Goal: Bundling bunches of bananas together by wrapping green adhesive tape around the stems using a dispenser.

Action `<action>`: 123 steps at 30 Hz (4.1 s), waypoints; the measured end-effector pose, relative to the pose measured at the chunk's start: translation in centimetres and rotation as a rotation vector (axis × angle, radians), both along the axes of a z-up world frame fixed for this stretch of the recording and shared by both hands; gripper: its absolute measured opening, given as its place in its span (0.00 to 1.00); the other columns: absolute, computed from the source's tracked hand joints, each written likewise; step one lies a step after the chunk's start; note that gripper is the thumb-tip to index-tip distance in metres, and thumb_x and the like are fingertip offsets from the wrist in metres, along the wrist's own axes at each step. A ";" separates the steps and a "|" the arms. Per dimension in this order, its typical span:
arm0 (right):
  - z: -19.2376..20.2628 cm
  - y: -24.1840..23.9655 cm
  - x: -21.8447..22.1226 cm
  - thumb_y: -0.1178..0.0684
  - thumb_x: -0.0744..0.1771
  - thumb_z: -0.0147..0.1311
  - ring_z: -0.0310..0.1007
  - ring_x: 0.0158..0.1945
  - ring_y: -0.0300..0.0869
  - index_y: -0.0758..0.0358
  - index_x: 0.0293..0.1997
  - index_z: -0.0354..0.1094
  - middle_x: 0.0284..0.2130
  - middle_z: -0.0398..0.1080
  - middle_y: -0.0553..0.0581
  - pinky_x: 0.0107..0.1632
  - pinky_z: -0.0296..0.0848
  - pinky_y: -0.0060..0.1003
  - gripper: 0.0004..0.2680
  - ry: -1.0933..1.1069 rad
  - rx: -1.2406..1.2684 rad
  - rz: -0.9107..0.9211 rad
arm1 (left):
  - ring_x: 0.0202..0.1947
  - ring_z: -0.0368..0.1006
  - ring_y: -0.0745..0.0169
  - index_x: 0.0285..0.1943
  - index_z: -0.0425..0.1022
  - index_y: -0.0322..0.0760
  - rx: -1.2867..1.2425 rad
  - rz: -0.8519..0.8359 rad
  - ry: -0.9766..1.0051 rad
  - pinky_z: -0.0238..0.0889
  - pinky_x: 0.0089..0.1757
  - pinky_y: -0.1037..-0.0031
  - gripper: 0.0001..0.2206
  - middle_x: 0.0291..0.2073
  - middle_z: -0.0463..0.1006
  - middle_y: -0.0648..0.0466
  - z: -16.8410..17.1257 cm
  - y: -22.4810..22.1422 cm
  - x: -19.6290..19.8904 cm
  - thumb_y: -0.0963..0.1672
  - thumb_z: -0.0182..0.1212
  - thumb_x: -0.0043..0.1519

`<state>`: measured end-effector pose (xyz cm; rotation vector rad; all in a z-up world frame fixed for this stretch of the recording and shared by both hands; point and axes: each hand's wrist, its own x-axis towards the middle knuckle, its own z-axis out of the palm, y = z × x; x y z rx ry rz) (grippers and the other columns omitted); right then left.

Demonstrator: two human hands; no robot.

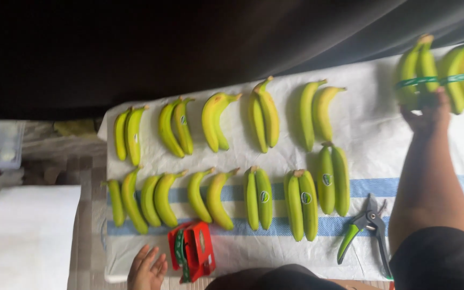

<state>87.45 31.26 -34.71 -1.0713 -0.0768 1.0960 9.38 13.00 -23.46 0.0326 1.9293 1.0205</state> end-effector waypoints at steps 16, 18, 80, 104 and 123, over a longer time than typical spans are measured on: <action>-7.8 -10.9 -11.3 0.53 0.67 0.73 0.67 0.45 0.53 0.50 0.76 0.37 0.54 0.57 0.64 0.27 0.75 0.47 0.36 -0.997 -0.599 0.115 | 0.44 0.74 0.54 0.65 0.67 0.34 0.078 -0.252 0.042 0.67 0.45 0.68 0.19 0.51 0.75 0.47 5.7 1.8 8.8 0.39 0.55 0.63; 0.7 -12.0 -19.9 0.52 0.62 0.73 0.56 0.58 0.60 0.50 0.78 0.29 0.61 0.49 0.70 0.50 0.62 0.54 0.43 -0.944 -0.747 0.357 | 0.45 0.74 0.54 0.65 0.66 0.33 0.069 -0.253 0.041 0.67 0.46 0.68 0.21 0.52 0.75 0.46 6.4 1.9 9.5 0.41 0.57 0.61; -1.9 -27.8 -67.0 0.30 0.66 0.62 0.78 0.47 0.52 0.41 0.53 0.77 0.43 0.79 0.50 0.46 0.71 0.52 0.16 -1.033 -0.755 0.887 | 0.49 0.75 0.62 0.61 0.63 0.37 0.759 -0.856 -0.533 0.68 0.52 0.69 0.41 0.48 0.79 0.52 -13.5 -14.3 -10.0 0.41 0.86 0.39; 10.1 -51.6 -68.1 0.56 0.65 0.65 0.72 0.41 0.49 0.73 0.30 0.77 0.33 0.75 0.64 0.50 0.67 0.44 0.08 -0.364 -0.662 0.613 | 0.46 0.77 0.66 0.61 0.63 0.38 0.849 -0.844 -0.391 0.73 0.45 0.75 0.40 0.47 0.81 0.48 -14.2 -14.8 -8.4 0.42 0.86 0.40; -1.9 -52.1 -68.2 0.47 0.65 0.66 0.68 0.31 0.46 0.64 0.35 0.80 0.24 0.73 0.62 0.37 0.68 0.41 0.09 -0.559 -0.680 0.659 | 0.49 0.76 0.64 0.61 0.59 0.43 0.676 -0.758 -0.493 0.78 0.47 0.72 0.39 0.52 0.75 0.52 -10.0 -17.3 -8.0 0.40 0.83 0.44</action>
